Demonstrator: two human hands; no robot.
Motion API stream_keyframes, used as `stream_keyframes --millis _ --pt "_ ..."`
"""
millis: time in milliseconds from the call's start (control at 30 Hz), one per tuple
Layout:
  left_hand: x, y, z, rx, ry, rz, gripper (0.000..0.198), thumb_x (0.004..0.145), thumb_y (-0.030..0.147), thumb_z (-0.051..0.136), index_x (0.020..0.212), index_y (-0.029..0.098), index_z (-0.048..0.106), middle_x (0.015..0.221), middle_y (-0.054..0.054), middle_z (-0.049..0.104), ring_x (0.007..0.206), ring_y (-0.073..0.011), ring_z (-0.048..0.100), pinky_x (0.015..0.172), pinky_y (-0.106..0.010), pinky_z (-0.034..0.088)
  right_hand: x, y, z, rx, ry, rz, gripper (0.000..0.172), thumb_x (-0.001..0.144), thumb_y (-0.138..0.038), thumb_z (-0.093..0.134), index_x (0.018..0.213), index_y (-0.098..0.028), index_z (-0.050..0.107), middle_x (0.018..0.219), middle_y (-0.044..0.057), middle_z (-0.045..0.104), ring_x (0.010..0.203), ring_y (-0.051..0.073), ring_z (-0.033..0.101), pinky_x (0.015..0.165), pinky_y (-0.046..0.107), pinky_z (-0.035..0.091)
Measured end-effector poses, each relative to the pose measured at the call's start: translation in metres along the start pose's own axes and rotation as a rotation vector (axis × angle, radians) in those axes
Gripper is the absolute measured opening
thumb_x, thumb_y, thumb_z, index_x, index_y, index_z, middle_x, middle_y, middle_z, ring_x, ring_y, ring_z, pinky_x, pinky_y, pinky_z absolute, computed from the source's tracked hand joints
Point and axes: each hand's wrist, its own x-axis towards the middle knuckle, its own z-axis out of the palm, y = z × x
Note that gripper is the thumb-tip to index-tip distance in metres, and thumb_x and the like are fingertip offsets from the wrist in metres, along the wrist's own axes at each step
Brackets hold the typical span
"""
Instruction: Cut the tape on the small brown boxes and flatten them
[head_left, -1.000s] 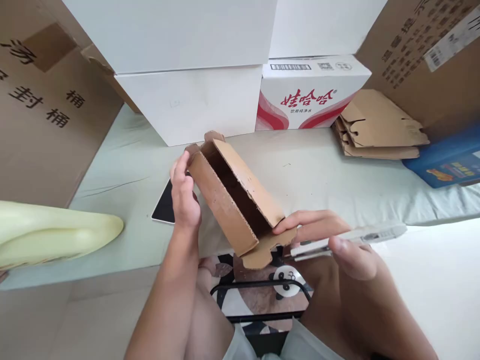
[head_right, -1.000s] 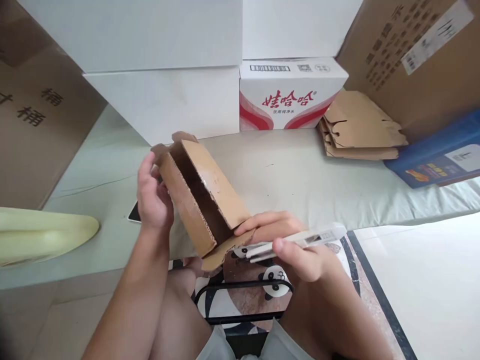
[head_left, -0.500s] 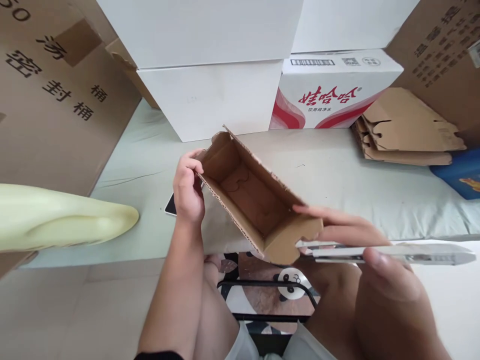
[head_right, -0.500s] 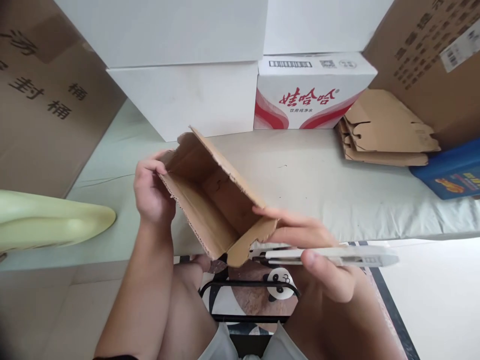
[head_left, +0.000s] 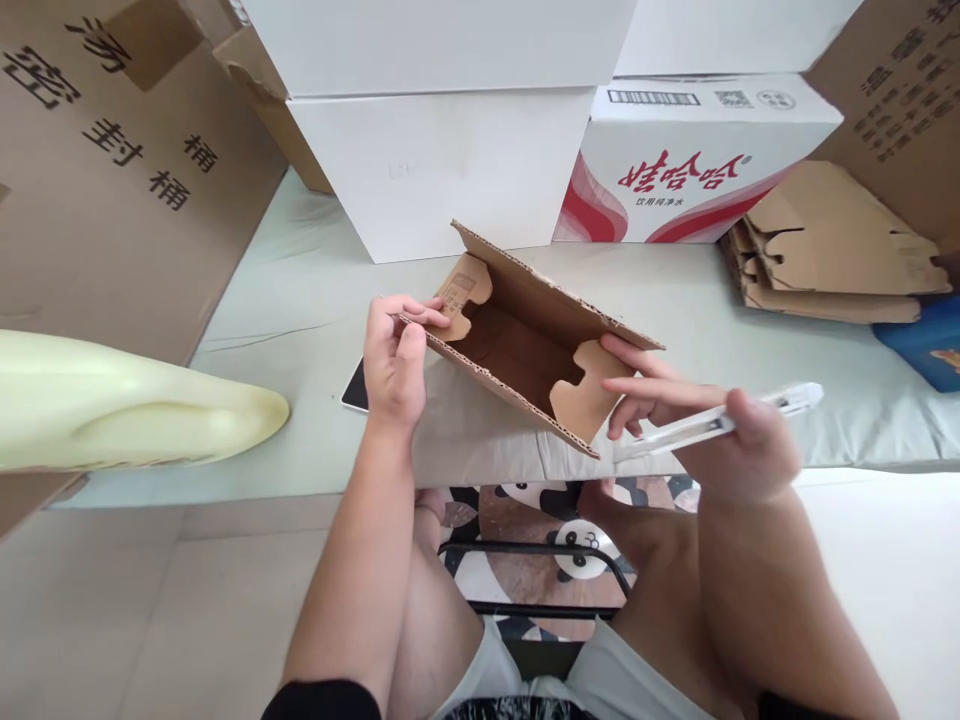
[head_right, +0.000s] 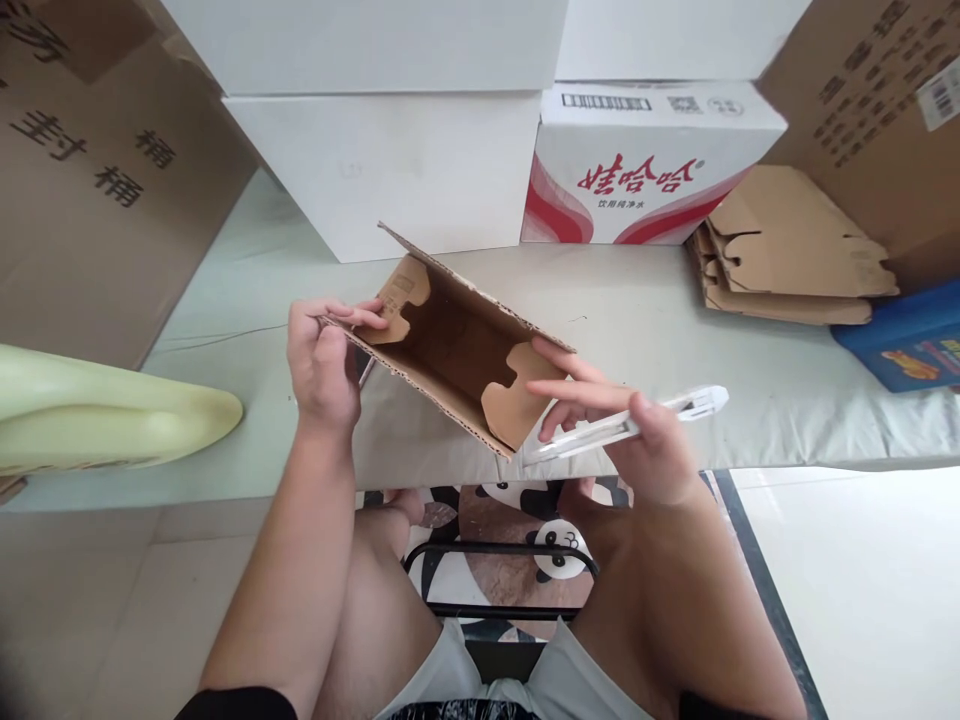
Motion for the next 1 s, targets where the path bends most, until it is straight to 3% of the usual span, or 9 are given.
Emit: stream_keyframes --millis 67,167,267,333,467,667,767,867,1000 --pt "0.0 -0.001 0.001 0.015 0.002 0.038 0.042 0.093 0.069 0.064 0.097 0.028 0.058 0.083 0.0 0.076 0.109 -0.0243 0.075 0.105 -0.046 0.056 0.0 0.0 -0.002 0.08 0.084 -0.131 0.065 0.1 -0.065 0.029 0.117 -0.032 0.082 0.133 0.006 0.074 0.11 0.03 0.072 0.09 0.05 0.062" --pt "0.0 -0.001 0.003 0.054 0.003 0.091 0.037 0.098 0.064 0.061 0.099 0.027 0.059 0.083 0.0 0.075 0.107 -0.0226 0.075 0.105 -0.044 0.055 -0.001 0.001 -0.001 0.056 0.259 -0.233 0.06 0.101 -0.059 0.027 0.111 -0.038 0.082 0.145 -0.003 0.067 0.138 0.029 0.059 0.123 0.054 0.044" --pt "-0.001 -0.001 0.004 0.109 -0.001 0.112 0.038 0.1 0.065 0.058 0.106 0.027 0.06 0.086 -0.001 0.074 0.107 -0.0222 0.075 0.105 -0.043 0.054 0.0 0.007 0.004 -0.001 0.152 -0.184 0.061 0.102 -0.059 0.025 0.127 -0.039 0.077 0.16 -0.01 0.055 0.164 0.027 0.026 0.139 0.053 0.01" --pt "-0.002 -0.003 0.005 0.153 -0.002 0.091 0.044 0.099 0.068 0.056 0.118 0.029 0.059 0.096 -0.003 0.075 0.107 -0.0224 0.074 0.105 -0.043 0.055 0.002 0.01 0.006 -0.018 0.037 -0.187 0.062 0.104 -0.061 0.024 0.128 -0.037 0.075 0.156 -0.007 0.06 0.163 0.027 0.029 0.14 0.053 0.002" --pt "-0.004 -0.01 0.004 0.293 -0.034 0.118 0.057 0.095 0.069 0.062 0.139 0.033 0.054 0.136 -0.009 0.066 0.129 -0.0276 0.065 0.113 -0.048 0.051 0.004 0.01 0.004 0.022 -0.051 -0.158 0.056 0.102 -0.066 0.028 0.107 -0.032 0.073 0.134 0.002 0.075 0.143 0.033 0.056 0.134 0.061 0.019" --pt "-0.006 -0.015 0.002 0.552 -0.142 0.203 0.049 0.102 0.063 0.05 0.126 0.03 0.075 0.151 -0.009 0.058 0.142 -0.0309 0.056 0.125 -0.052 0.04 0.004 0.007 0.004 0.059 -0.113 -0.163 0.059 0.099 -0.071 0.026 0.107 -0.034 0.072 0.116 0.004 0.08 0.138 0.034 0.061 0.136 0.061 0.012" --pt "-0.009 -0.016 0.001 0.557 -0.113 0.185 0.049 0.101 0.063 0.051 0.124 0.029 0.078 0.148 -0.009 0.061 0.141 -0.0307 0.057 0.126 -0.052 0.04 0.004 0.015 0.0 0.153 0.075 -0.167 0.06 0.1 -0.068 0.023 0.104 -0.036 0.074 0.132 0.0 0.075 0.146 0.03 0.054 0.134 0.058 0.022" --pt "-0.01 -0.021 -0.007 0.528 -0.051 0.145 0.05 0.099 0.064 0.053 0.124 0.028 0.078 0.148 -0.009 0.061 0.142 -0.03 0.056 0.127 -0.05 0.04 0.005 0.031 -0.011 0.19 0.283 0.0 0.058 0.099 -0.067 0.029 0.103 -0.032 0.075 0.144 0.0 0.067 0.151 0.029 0.047 0.127 0.053 0.037" --pt "-0.006 -0.027 -0.022 0.452 0.027 0.024 0.051 0.097 0.065 0.058 0.129 0.029 0.075 0.153 -0.008 0.056 0.15 -0.0294 0.048 0.131 -0.048 0.035 0.009 0.048 -0.018 0.346 0.205 0.289 0.065 0.096 -0.074 0.028 0.109 -0.029 0.073 0.12 0.007 0.074 0.117 0.029 0.07 0.108 0.051 0.055"
